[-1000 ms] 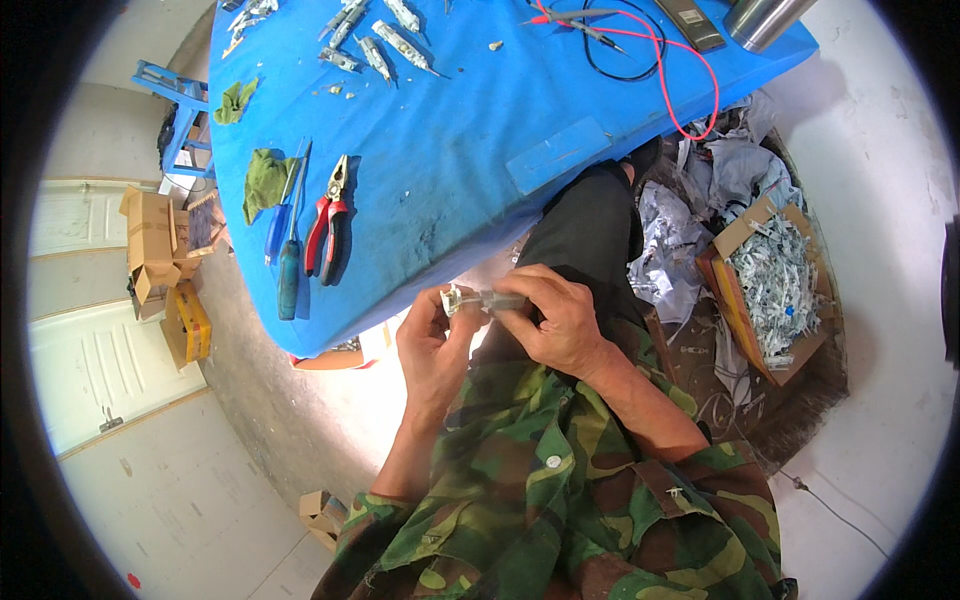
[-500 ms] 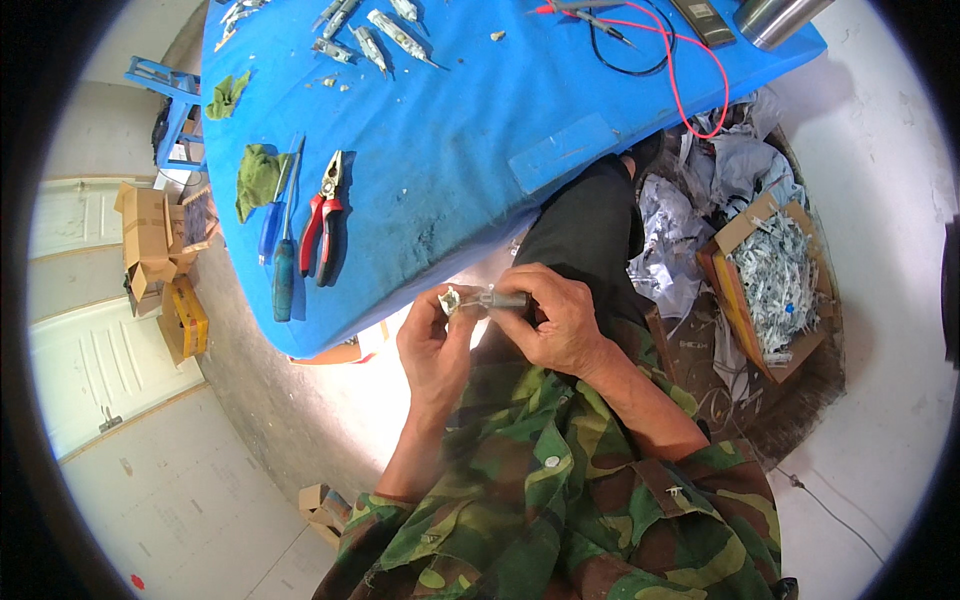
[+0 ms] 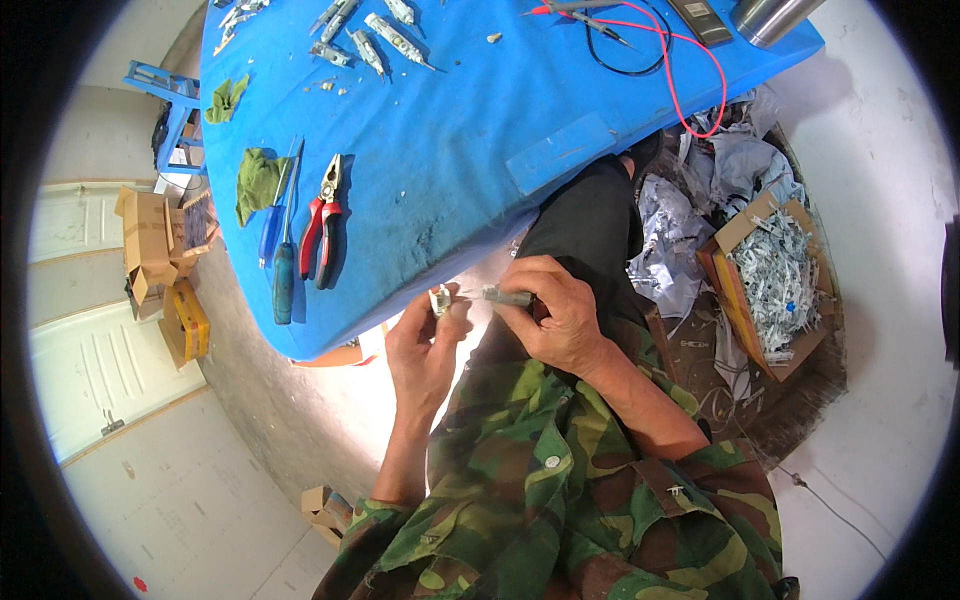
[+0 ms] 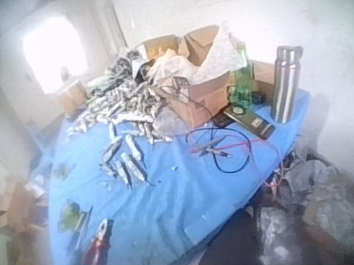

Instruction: The person assembles connector components for light tubes by hand using pliers and a screwdriver, handling small metal pins and plastic housings.

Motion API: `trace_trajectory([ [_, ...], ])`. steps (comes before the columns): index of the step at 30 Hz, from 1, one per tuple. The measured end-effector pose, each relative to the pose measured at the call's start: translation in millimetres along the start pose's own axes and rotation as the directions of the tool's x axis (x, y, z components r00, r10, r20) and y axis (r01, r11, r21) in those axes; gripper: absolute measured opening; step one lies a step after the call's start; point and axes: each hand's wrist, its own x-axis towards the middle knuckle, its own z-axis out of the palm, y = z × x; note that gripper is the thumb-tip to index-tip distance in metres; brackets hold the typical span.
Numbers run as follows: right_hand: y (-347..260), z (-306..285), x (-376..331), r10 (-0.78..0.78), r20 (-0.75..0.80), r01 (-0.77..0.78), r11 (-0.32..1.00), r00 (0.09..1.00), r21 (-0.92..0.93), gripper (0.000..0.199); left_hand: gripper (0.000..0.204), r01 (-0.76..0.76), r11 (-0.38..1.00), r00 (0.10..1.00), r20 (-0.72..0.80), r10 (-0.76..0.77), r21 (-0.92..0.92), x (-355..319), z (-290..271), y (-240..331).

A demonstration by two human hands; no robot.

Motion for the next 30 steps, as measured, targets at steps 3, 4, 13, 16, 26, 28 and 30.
trace_trajectory([
  [3, -1, 0, -1, 0.010, 0.005, -0.010, 1.000, 1.000, -0.011, 0.028, 0.031, -0.103, 0.951, 0.991, -0.051, 0.123, 0.291, 5, -15, 14],
  [4, 0, 1, -1, 0.021, 0.007, -0.021, 1.000, 1.000, -0.014, 0.028, 0.032, -0.148, 0.911, 0.982, -0.055, 0.183, 0.386, 9, -22, 17],
  [13, 1, 1, -1, -0.016, -0.013, 0.015, 0.998, 1.000, -0.068, 0.027, 0.021, -0.307, 0.535, 0.867, -0.001, 0.499, 0.787, 63, -28, 46],
  [16, 0, 3, 0, -0.030, -0.034, 0.028, 0.998, 0.999, -0.060, 0.026, 0.023, -0.272, 0.453, 0.853, -0.005, 0.522, 0.849, 77, -30, 53],
  [26, 1, 3, -1, -0.013, -0.055, 0.009, 0.998, 0.998, -0.069, 0.025, 0.024, -0.104, 0.452, 0.781, -0.209, 0.589, 0.886, 96, -85, 50],
  [28, 2, 4, 0, -0.043, -0.080, 0.038, 0.997, 0.996, -0.066, 0.024, 0.023, -0.027, 0.414, 0.761, -0.250, 0.599, 0.910, 97, -111, 44],
  [30, 1, 5, 2, -0.062, -0.085, 0.056, 0.996, 0.994, -0.074, 0.024, 0.024, -0.003, 0.434, 0.768, -0.276, 0.578, 0.901, 98, -135, 38],
])
